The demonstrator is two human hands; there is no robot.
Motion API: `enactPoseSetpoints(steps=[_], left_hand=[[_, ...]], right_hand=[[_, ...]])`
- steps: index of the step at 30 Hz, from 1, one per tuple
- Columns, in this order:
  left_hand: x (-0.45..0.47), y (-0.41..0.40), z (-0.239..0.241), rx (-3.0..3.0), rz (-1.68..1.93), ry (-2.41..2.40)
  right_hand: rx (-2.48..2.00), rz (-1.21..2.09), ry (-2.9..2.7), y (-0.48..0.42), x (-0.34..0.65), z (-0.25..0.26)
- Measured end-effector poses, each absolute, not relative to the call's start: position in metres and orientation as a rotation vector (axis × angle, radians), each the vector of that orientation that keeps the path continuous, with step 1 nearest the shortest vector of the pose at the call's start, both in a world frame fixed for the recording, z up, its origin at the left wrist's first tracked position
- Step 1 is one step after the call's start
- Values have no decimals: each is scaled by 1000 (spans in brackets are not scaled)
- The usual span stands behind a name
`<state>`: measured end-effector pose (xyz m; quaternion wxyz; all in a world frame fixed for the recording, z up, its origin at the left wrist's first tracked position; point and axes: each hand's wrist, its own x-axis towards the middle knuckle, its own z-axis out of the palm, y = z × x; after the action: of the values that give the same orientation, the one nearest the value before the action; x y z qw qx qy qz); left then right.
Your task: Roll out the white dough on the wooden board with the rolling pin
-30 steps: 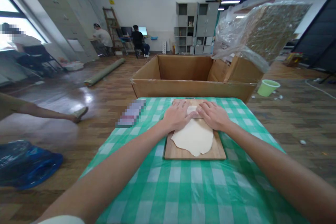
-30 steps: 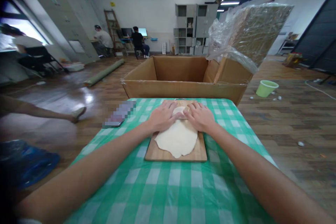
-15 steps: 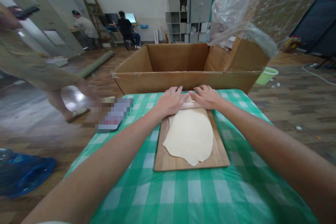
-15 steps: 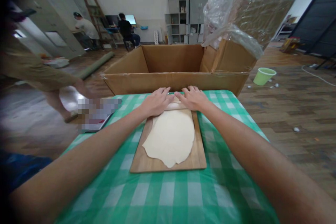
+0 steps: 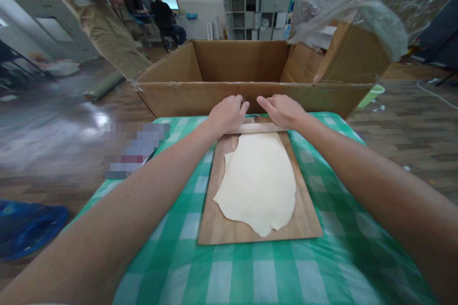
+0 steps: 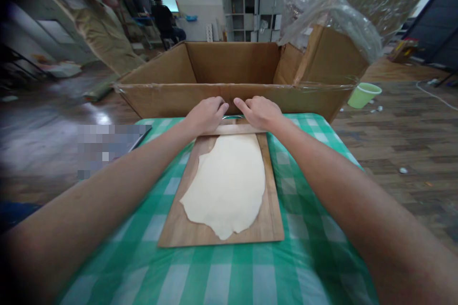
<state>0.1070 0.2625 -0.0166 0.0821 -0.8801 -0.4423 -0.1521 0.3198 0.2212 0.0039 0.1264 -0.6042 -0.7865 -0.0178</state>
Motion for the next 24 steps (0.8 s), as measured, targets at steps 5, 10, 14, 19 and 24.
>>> enactPoseSetpoints(steps=[5, 10, 14, 19, 24], left_hand=[[111, 266, -12, -2537, -581, -1475], [113, 270, -15, -2452, -492, -1535], [112, 267, -15, -2456, -288, -1508], [104, 249, -16, -2605, -164, -1338], [91, 209, -22, -2650, -211, -1206]], right_hand=[[-1888, -29, -2164, 229, 318, 6], [-1979, -40, -2088, 235, 318, 5], [-2036, -21, -2087, 234, 319, 4], [-1922, 9, -2373, 214, 320, 1], [-1761, -86, -2540, 167, 314, -2]])
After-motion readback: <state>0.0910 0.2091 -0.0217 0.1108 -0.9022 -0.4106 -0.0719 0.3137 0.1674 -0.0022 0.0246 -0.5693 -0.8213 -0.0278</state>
